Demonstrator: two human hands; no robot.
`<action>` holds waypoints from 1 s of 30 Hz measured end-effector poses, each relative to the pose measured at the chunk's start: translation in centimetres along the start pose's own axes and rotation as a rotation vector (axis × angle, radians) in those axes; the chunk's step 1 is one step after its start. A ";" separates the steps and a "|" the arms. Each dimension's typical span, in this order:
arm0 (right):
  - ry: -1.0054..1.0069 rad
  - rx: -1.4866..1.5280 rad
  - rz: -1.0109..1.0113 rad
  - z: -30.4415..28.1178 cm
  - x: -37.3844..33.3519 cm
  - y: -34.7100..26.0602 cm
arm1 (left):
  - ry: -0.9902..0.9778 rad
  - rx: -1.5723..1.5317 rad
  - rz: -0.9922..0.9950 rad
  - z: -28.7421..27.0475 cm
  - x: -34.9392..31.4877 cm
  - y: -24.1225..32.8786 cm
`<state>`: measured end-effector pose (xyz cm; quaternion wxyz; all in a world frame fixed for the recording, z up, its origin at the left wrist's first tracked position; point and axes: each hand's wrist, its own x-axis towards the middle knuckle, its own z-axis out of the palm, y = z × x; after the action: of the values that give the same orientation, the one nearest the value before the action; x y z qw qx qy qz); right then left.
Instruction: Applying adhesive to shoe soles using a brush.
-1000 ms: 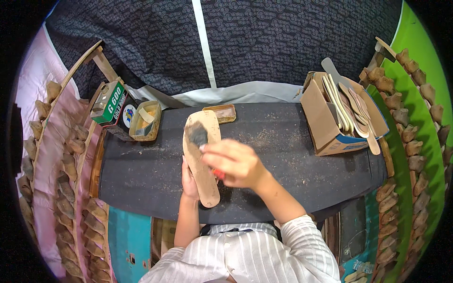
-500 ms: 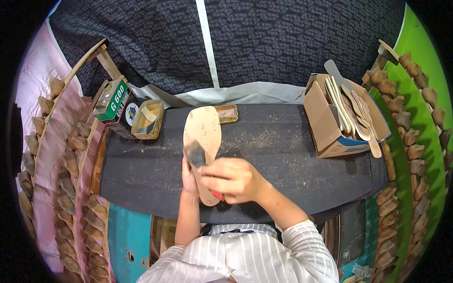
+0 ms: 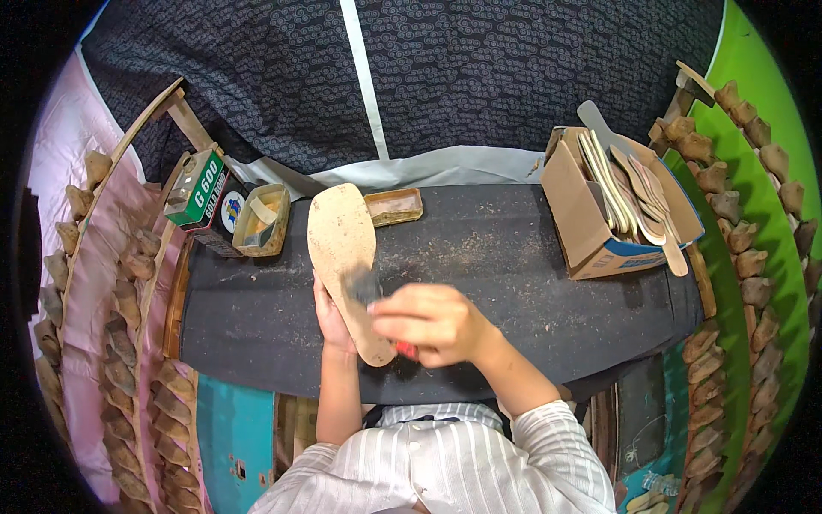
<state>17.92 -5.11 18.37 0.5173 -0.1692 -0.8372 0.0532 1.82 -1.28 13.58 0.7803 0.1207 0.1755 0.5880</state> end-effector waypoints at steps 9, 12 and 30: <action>0.141 -0.085 0.040 -0.2 1.0 0.4 | -0.099 0.016 0.038 -0.8 -0.1 -0.4; 0.038 -0.068 0.046 0.7 0.7 0.6 | 0.056 -0.015 0.105 -0.2 0.6 -0.6; -0.155 0.234 0.153 -0.3 -1.5 -0.7 | -0.129 0.080 0.135 -3.5 2.6 0.9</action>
<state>18.68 -6.34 17.40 0.4616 -0.1665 -0.8474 0.2027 0.19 1.42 10.45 0.7431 0.2010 0.1396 0.6229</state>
